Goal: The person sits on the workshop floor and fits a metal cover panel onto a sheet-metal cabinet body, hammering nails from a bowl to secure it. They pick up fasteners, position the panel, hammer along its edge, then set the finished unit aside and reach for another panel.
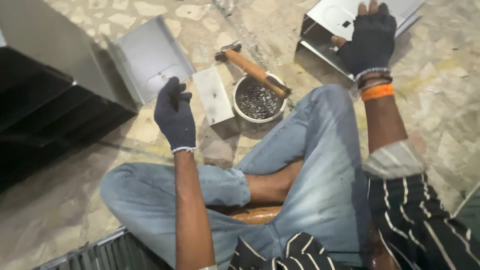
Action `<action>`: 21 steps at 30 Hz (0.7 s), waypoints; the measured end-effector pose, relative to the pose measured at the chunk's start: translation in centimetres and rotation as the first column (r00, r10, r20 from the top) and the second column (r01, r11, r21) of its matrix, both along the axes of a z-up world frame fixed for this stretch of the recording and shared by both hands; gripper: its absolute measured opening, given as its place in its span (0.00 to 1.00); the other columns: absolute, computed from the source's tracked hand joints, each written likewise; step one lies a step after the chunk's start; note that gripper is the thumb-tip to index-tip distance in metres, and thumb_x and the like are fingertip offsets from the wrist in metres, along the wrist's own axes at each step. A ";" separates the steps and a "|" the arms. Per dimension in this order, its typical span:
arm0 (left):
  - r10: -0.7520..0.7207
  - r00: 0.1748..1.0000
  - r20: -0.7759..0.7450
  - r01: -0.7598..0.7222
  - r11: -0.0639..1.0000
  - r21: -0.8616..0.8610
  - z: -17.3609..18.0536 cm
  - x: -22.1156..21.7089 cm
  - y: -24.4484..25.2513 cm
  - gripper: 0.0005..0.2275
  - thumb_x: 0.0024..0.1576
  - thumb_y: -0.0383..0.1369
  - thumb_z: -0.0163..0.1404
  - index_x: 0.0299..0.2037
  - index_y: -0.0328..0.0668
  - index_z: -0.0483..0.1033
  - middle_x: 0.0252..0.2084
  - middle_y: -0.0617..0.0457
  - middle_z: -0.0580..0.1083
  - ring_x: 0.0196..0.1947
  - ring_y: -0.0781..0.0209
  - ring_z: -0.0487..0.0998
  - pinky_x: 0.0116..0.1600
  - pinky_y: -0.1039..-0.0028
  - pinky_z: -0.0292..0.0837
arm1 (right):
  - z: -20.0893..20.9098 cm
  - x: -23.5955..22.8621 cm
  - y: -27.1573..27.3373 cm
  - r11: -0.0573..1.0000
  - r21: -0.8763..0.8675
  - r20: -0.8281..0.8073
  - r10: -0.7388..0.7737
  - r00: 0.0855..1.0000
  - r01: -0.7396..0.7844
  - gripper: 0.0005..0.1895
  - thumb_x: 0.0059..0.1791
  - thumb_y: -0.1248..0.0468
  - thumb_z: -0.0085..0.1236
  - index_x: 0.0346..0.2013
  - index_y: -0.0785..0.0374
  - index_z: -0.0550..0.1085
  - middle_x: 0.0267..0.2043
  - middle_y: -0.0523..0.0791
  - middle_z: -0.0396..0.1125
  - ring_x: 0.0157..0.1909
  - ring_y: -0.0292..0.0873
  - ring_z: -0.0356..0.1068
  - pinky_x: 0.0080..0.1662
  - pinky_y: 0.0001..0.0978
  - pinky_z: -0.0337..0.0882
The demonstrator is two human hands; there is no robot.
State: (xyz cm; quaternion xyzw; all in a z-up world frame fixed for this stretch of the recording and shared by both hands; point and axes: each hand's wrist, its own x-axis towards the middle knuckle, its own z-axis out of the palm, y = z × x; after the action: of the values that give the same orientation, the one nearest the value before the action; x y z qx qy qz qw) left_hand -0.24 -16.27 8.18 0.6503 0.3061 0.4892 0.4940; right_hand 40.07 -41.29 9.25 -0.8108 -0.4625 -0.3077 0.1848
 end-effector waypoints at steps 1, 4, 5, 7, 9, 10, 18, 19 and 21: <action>-0.015 1.000 0.001 0.015 1.000 0.000 1.6 1.0 -1.2 0.22 0.56 0.11 0.43 0.60 0.30 0.74 0.48 0.46 0.79 0.40 0.63 0.80 0.49 0.74 0.78 | -2.2 2.0 -0.6 1.000 0.000 0.001 -0.015 1.000 0.015 0.33 0.45 0.53 0.73 0.57 0.70 0.74 0.67 0.61 0.67 0.66 0.64 0.65 0.64 0.52 0.62; -0.010 0.997 0.072 0.003 0.995 0.097 5.8 3.9 -4.7 0.22 0.55 0.12 0.42 0.59 0.30 0.74 0.48 0.46 0.79 0.42 0.63 0.81 0.53 0.74 0.79 | -8.1 6.2 -2.2 0.940 -0.224 0.089 -0.244 0.966 0.258 0.50 0.46 0.37 0.70 0.62 0.80 0.70 0.63 0.71 0.62 0.63 0.71 0.60 0.58 0.60 0.58; -0.062 0.993 0.097 0.048 0.989 0.140 6.8 4.9 -6.0 0.22 0.55 0.12 0.42 0.60 0.31 0.74 0.50 0.46 0.79 0.44 0.63 0.82 0.55 0.73 0.80 | -9.5 6.5 -2.7 0.922 -0.339 -0.117 -0.240 0.964 0.188 0.51 0.46 0.38 0.67 0.64 0.81 0.67 0.66 0.72 0.60 0.66 0.72 0.57 0.60 0.61 0.58; -0.129 0.985 0.118 0.106 0.977 0.186 8.2 6.9 -8.3 0.22 0.56 0.12 0.41 0.60 0.31 0.73 0.52 0.46 0.79 0.46 0.62 0.82 0.56 0.73 0.81 | -10.5 5.5 -2.9 0.897 -0.428 -0.320 -0.264 0.910 0.110 0.52 0.47 0.39 0.65 0.67 0.81 0.64 0.69 0.73 0.57 0.69 0.73 0.55 0.62 0.61 0.58; -0.217 0.976 -0.024 0.213 0.925 0.315 8.6 9.3 -10.9 0.22 0.54 0.13 0.42 0.58 0.33 0.76 0.50 0.46 0.79 0.46 0.62 0.82 0.55 0.73 0.79 | -9.7 3.0 -2.5 0.906 -0.321 -0.037 -0.303 0.952 0.276 0.53 0.40 0.41 0.68 0.64 0.82 0.68 0.67 0.70 0.61 0.68 0.69 0.55 0.62 0.60 0.56; -0.229 0.973 -0.029 0.226 0.923 0.311 8.1 10.2 -11.9 0.22 0.54 0.13 0.42 0.58 0.33 0.76 0.50 0.46 0.79 0.46 0.62 0.82 0.55 0.73 0.79 | -9.6 2.6 -2.5 0.902 -0.325 -0.042 -0.315 0.948 0.285 0.53 0.40 0.41 0.68 0.64 0.82 0.68 0.67 0.70 0.61 0.68 0.69 0.55 0.62 0.60 0.56; -0.566 0.825 -0.019 0.566 0.824 0.018 2.7 16.9 -16.0 0.20 0.58 0.20 0.46 0.61 0.32 0.73 0.52 0.44 0.80 0.51 0.61 0.83 0.56 0.73 0.79 | -7.7 2.9 -1.6 0.895 -0.325 0.043 -0.308 0.950 0.305 0.16 0.45 0.62 0.61 0.45 0.66 0.79 0.53 0.58 0.74 0.52 0.54 0.72 0.49 0.47 0.70; -0.569 0.822 -0.020 0.569 0.822 0.021 2.6 17.4 -16.2 0.20 0.58 0.20 0.46 0.61 0.32 0.73 0.52 0.44 0.80 0.51 0.61 0.83 0.56 0.73 0.79 | -7.1 3.1 -1.5 0.895 -0.322 0.043 -0.313 0.949 0.309 0.16 0.45 0.62 0.61 0.45 0.66 0.79 0.53 0.58 0.74 0.52 0.54 0.72 0.49 0.47 0.70; -0.597 0.798 -0.080 0.587 0.801 -0.120 2.4 18.2 -16.5 0.20 0.58 0.23 0.51 0.62 0.31 0.70 0.52 0.44 0.80 0.50 0.61 0.82 0.55 0.73 0.77 | -6.0 3.3 -1.2 0.901 -0.308 0.022 -0.316 0.949 0.307 0.05 0.51 0.63 0.57 0.35 0.58 0.80 0.35 0.51 0.75 0.38 0.52 0.75 0.41 0.46 0.71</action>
State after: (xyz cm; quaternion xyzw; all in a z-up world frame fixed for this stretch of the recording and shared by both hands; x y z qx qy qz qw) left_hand 17.96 -32.74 10.60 0.7176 0.1366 0.2584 0.6321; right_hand 43.42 -42.50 3.22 -0.8972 -0.3666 -0.2460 0.0113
